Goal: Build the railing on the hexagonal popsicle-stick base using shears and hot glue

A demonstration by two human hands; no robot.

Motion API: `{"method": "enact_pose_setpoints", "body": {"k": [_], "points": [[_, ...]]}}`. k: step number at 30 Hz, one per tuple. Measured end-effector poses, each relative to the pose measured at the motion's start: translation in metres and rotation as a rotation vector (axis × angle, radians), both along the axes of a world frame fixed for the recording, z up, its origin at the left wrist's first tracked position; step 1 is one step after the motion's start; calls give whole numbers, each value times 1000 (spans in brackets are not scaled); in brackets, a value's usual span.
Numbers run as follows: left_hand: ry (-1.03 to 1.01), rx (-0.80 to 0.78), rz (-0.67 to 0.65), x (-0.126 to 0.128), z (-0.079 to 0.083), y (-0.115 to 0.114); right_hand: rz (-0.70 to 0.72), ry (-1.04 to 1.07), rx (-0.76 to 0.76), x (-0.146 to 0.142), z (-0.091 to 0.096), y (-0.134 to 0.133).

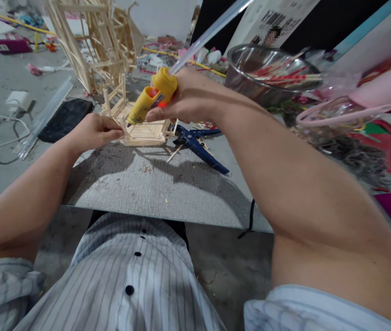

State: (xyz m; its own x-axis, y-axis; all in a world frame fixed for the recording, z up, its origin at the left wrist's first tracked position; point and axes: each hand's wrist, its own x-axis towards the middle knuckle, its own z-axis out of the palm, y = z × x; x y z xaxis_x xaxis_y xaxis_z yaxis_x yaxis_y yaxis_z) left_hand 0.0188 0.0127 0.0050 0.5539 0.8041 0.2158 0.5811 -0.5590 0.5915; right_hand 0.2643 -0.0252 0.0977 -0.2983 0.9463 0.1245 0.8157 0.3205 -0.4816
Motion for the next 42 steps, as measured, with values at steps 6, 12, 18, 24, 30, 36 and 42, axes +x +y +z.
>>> {"method": "enact_pose_setpoints", "body": {"k": [6, 12, 18, 24, 30, 36, 42], "points": [[70, 22, -4, 1, 4, -2, -75, 48, -17, 22, -9, -9], [53, 2, -9, -1, 3, -1, -47, 195, -2, 31, -26, -8], [14, -4, -42, -1, 1, 0, -9, 305, -22, 20, -33, -11], [48, 4, -84, -2, 1, 0, -18, 306, -33, 9, -37, -10], [61, 10, -110, -3, -1, 4, 91, 396, -6, 8, -41, -6], [84, 68, -186, -5, 0, 4, -217, 560, 271, 27, -45, -6], [190, 276, -165, 10, -7, -5, -593, 719, 464, 86, -44, -25]]}}
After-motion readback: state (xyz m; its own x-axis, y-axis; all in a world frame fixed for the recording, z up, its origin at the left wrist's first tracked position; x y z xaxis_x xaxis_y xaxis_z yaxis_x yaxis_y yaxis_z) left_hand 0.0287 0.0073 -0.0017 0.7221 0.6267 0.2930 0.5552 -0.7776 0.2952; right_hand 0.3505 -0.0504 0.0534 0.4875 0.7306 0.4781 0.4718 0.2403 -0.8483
